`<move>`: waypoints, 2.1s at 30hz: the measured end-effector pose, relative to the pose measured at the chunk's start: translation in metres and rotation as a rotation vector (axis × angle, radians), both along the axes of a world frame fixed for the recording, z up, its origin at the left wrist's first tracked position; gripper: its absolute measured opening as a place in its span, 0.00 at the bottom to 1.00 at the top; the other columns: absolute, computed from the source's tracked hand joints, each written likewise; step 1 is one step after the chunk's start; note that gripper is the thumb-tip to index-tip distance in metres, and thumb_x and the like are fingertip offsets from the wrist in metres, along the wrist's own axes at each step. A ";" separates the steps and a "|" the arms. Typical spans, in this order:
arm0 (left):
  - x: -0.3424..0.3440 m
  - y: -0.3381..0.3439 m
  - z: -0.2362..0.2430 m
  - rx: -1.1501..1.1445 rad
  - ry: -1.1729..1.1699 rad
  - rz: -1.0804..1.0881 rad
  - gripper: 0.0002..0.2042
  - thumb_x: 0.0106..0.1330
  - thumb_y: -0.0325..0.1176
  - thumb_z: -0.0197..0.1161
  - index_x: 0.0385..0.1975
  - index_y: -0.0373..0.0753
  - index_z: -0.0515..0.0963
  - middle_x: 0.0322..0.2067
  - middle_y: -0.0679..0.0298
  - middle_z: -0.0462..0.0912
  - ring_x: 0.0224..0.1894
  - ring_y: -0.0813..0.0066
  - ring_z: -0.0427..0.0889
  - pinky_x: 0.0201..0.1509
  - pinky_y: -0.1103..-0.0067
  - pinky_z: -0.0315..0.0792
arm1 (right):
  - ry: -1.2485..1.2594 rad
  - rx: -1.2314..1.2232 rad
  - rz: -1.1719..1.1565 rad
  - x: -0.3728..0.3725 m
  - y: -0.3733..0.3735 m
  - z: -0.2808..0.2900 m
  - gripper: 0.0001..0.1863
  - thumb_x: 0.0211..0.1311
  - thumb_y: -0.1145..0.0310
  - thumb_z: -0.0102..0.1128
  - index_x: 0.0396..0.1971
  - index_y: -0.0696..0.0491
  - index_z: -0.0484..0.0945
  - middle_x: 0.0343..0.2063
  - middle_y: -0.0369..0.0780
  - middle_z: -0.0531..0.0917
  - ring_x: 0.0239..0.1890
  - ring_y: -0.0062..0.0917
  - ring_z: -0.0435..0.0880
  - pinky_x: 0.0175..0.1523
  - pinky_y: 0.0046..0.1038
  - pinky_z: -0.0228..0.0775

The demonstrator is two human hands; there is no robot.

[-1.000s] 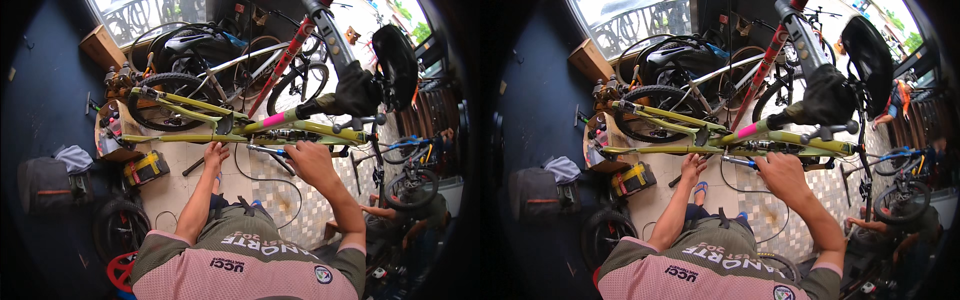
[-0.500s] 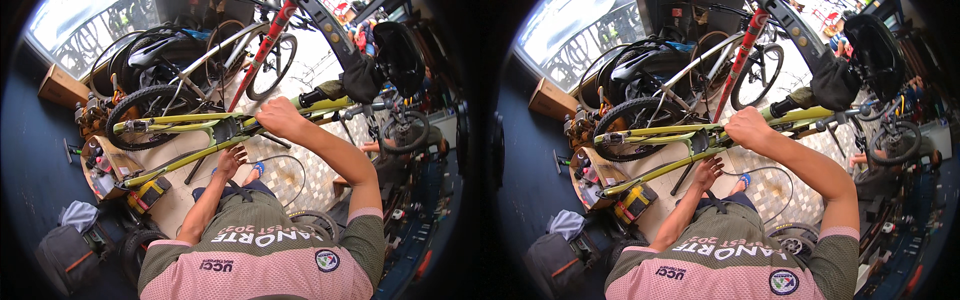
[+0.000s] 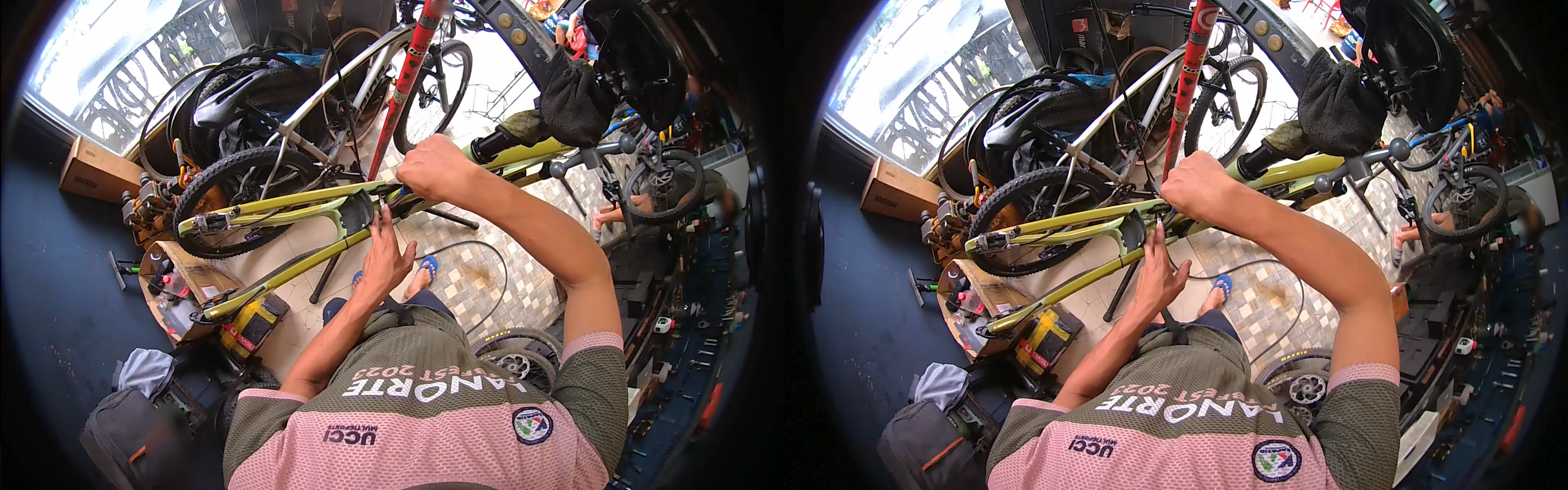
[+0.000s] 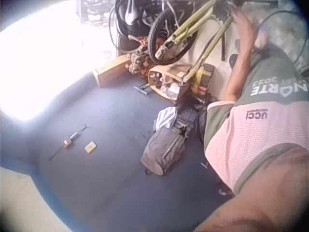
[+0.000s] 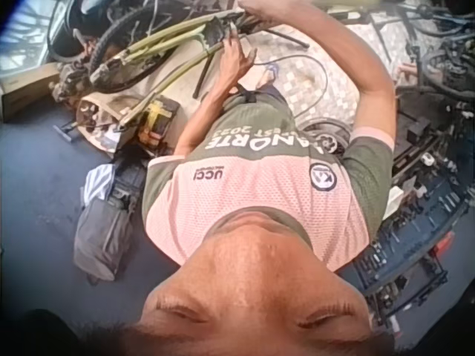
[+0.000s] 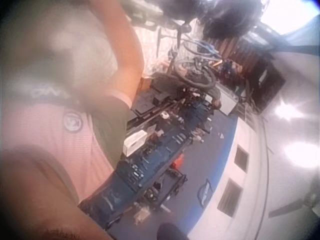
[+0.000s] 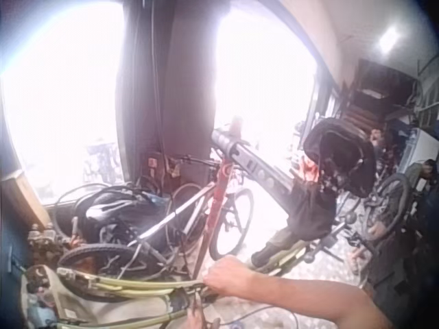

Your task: The person works on a lime-green mountain bike mounted on a repair stand. They use a wrench to tighten bolts on the frame, then apply lubricant to the suspension stanchions and wipe them with a cloth. The person also uses a torque wrench on the frame and handles a bicycle wheel.

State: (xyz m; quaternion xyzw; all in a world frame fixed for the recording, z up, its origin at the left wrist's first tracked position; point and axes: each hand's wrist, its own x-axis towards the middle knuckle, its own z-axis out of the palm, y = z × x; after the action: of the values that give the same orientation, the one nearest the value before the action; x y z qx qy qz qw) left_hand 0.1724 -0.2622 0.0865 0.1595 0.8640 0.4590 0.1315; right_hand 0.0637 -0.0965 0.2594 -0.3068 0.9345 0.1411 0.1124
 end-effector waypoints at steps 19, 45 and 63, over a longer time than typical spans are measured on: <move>-0.019 0.015 -0.031 -0.052 0.119 0.031 0.51 0.68 0.40 0.68 0.79 0.25 0.38 0.71 0.26 0.59 0.67 0.24 0.70 0.59 0.51 0.80 | 0.052 0.028 0.065 0.010 -0.022 -0.004 0.07 0.57 0.66 0.67 0.26 0.45 0.92 0.28 0.37 0.92 0.37 0.30 0.93 0.37 0.34 0.80; -0.010 0.014 -0.034 -0.116 0.159 0.032 0.51 0.69 0.42 0.68 0.78 0.19 0.39 0.74 0.24 0.55 0.65 0.26 0.75 0.56 0.54 0.83 | 0.120 -0.002 0.065 0.010 0.007 -0.025 0.06 0.58 0.66 0.67 0.32 0.45 0.91 0.33 0.35 0.90 0.45 0.32 0.88 0.44 0.33 0.76; -0.022 0.015 -0.036 0.178 0.081 0.014 0.30 0.68 0.40 0.69 0.66 0.29 0.70 0.62 0.38 0.78 0.64 0.39 0.78 0.69 0.57 0.70 | 0.012 -0.027 0.108 0.018 -0.066 -0.021 0.06 0.55 0.67 0.68 0.30 0.46 0.92 0.30 0.37 0.91 0.38 0.31 0.91 0.38 0.33 0.80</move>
State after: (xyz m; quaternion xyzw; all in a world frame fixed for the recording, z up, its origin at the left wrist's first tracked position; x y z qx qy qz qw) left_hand 0.1503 -0.2471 0.0501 0.1828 0.8256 0.5281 0.0785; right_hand 0.0817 -0.1630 0.2388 -0.3574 0.9191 0.1364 0.0946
